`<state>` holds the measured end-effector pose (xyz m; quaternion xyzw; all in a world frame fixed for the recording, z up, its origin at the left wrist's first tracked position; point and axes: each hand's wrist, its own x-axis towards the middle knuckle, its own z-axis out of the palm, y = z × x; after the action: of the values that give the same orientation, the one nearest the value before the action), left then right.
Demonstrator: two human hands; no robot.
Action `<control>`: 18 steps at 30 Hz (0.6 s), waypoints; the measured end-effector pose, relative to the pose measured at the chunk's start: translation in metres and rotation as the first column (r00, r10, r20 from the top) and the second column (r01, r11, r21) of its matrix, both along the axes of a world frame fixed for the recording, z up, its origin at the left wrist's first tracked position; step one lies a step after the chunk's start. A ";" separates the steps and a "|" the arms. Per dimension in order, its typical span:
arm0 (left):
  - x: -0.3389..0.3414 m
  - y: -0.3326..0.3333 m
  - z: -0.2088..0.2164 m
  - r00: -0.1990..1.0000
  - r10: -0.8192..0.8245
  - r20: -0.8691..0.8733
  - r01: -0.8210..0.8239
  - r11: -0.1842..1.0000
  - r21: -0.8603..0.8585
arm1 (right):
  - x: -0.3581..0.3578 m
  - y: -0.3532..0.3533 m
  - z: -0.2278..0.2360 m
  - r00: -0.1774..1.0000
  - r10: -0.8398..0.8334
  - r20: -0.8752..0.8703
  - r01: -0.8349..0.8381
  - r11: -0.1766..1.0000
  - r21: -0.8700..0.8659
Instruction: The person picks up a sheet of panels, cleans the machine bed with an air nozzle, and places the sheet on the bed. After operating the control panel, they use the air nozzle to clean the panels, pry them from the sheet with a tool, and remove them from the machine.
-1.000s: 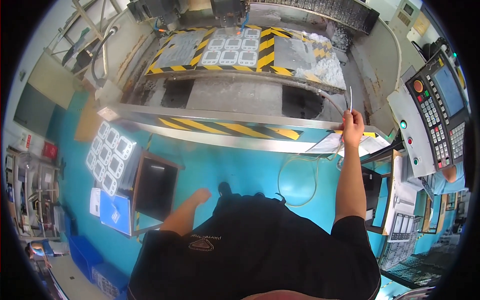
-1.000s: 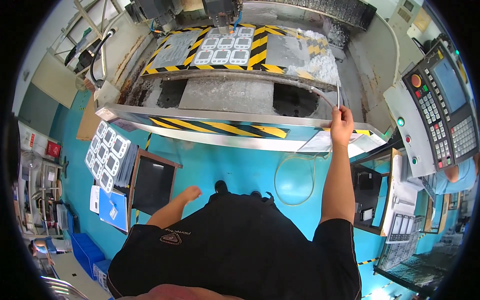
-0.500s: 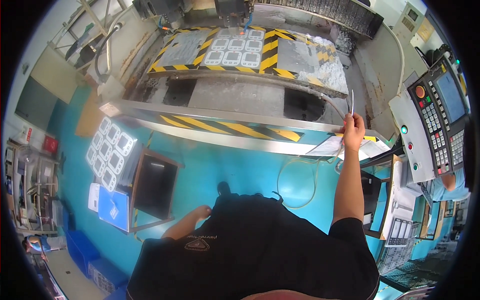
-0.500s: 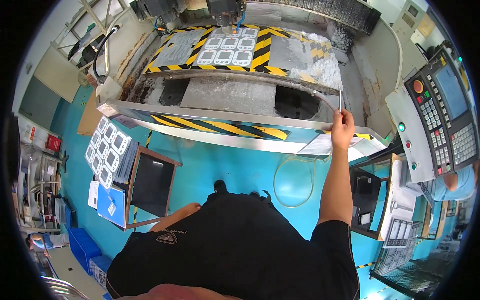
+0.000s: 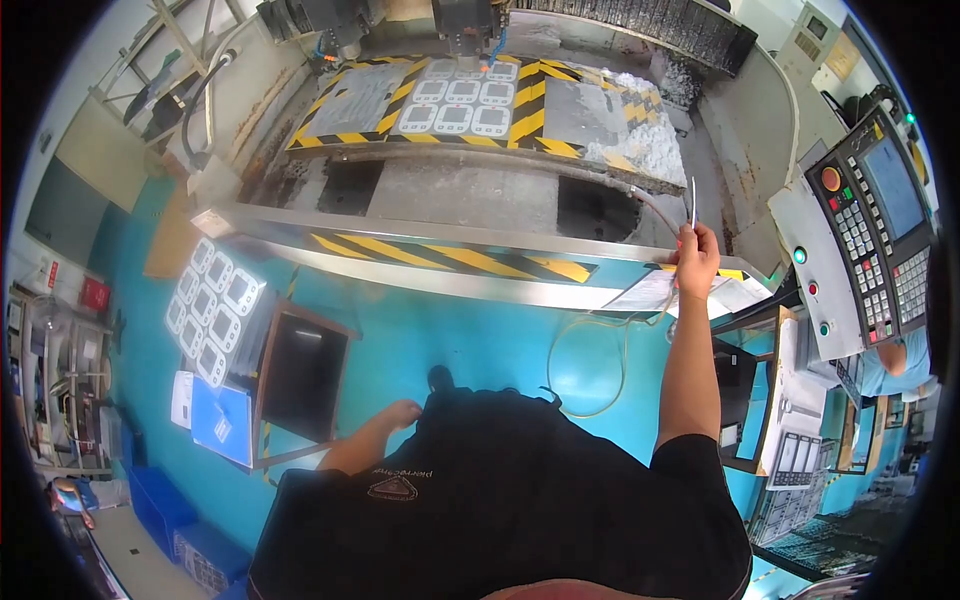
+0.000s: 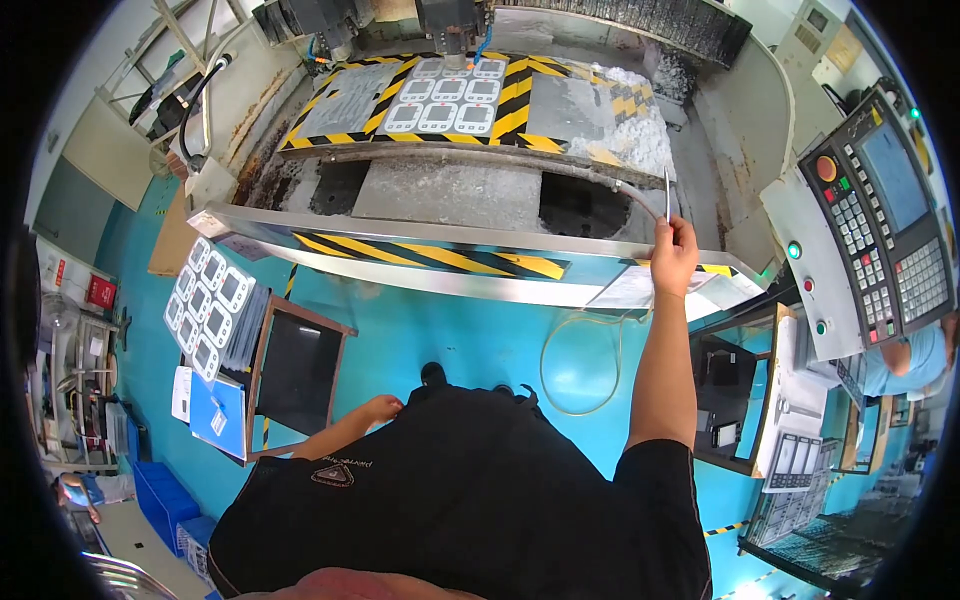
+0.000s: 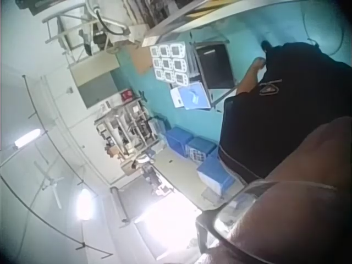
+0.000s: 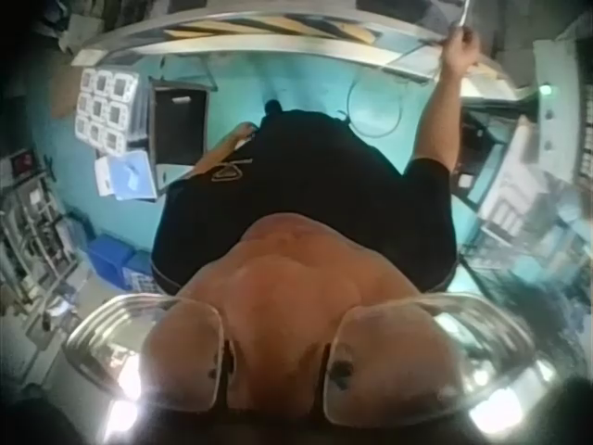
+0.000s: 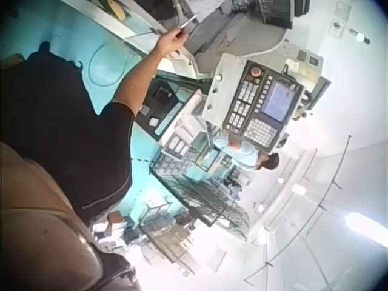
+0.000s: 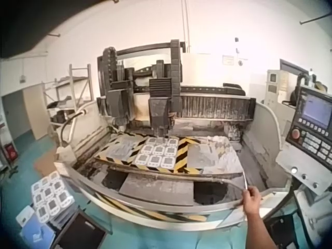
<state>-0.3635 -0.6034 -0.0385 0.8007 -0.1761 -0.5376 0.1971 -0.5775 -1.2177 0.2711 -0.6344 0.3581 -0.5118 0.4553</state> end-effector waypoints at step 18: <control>-0.005 -0.001 0.009 0.992 -0.088 0.087 0.087 0.996 0.017 | -0.001 -0.001 -0.002 1.000 0.011 -0.001 -0.011 1.000 0.007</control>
<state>-0.3682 -0.6046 -0.0291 0.8164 -0.2162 -0.5111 0.1601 -0.5783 -1.2183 0.2694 -0.6351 0.3564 -0.5077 0.4603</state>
